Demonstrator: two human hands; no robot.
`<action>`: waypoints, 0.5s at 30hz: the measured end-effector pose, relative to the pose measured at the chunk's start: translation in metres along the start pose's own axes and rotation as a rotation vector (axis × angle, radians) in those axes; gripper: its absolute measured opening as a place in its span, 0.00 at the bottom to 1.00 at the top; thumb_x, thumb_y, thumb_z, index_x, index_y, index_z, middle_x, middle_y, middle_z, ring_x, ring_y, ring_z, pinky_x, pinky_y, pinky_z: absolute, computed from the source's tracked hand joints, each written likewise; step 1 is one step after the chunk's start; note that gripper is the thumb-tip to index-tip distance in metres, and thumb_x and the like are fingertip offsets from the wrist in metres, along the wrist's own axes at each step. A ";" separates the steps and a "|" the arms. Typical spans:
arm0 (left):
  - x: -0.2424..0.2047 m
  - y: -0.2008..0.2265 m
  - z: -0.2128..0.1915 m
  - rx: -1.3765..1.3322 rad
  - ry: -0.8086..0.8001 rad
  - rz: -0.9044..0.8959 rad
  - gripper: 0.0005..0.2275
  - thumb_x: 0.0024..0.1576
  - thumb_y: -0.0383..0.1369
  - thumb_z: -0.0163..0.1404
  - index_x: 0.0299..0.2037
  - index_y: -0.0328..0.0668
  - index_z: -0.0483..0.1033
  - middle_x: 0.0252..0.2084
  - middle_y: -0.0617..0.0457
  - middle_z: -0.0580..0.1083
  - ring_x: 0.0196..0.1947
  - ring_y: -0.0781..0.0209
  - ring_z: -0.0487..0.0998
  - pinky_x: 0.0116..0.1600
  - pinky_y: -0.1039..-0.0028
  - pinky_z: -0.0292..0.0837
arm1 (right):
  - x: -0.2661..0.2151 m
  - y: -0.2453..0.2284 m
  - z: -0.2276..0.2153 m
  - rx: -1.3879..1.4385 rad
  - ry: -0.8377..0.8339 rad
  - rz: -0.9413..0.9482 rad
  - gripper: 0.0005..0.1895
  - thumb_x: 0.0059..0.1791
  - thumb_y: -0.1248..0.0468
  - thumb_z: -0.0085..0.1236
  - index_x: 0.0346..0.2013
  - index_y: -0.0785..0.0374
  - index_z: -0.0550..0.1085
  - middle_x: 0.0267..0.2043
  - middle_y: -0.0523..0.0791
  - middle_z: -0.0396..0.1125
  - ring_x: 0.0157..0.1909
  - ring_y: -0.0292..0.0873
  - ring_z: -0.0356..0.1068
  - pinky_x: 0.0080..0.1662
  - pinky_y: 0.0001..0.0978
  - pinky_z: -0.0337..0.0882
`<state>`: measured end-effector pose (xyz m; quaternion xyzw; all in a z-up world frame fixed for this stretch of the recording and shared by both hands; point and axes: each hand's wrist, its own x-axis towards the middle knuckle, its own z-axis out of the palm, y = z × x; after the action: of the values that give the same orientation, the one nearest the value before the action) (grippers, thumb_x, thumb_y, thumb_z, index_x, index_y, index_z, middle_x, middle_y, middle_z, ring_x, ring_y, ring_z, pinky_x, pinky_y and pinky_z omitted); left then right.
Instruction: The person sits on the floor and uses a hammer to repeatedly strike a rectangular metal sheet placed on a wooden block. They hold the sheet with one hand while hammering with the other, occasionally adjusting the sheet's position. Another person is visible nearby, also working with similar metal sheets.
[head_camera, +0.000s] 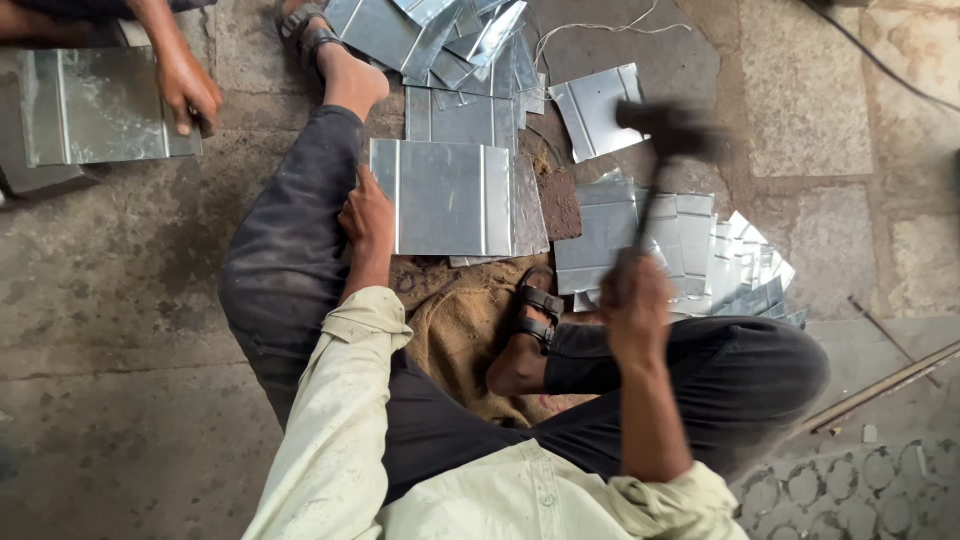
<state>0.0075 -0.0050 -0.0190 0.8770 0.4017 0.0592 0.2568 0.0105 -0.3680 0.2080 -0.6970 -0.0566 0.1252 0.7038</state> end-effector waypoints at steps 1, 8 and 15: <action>0.001 0.001 -0.001 0.010 -0.013 0.003 0.13 0.68 0.32 0.39 0.61 0.41 0.65 0.39 0.34 0.79 0.41 0.33 0.82 0.44 0.45 0.76 | -0.007 -0.013 -0.005 0.027 0.008 -0.193 0.24 0.60 0.42 0.38 0.39 0.60 0.67 0.23 0.41 0.59 0.18 0.31 0.53 0.18 0.27 0.55; 0.003 -0.006 0.009 0.004 -0.018 0.005 0.13 0.70 0.35 0.37 0.61 0.41 0.65 0.39 0.35 0.80 0.41 0.34 0.82 0.43 0.45 0.77 | -0.011 0.090 0.000 -0.131 0.136 -0.499 0.20 0.60 0.46 0.41 0.40 0.60 0.67 0.21 0.41 0.59 0.18 0.34 0.56 0.23 0.29 0.57; 0.004 -0.009 0.019 0.058 0.062 0.000 0.14 0.66 0.37 0.42 0.60 0.45 0.66 0.37 0.39 0.80 0.36 0.34 0.82 0.40 0.45 0.76 | -0.012 0.103 0.000 -0.684 -0.010 0.131 0.19 0.60 0.52 0.45 0.35 0.63 0.71 0.24 0.42 0.64 0.23 0.37 0.63 0.27 0.32 0.62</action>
<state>0.0100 -0.0051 -0.0405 0.8818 0.4110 0.0750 0.2187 -0.0108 -0.3717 0.1070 -0.8939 -0.0538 0.1475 0.4197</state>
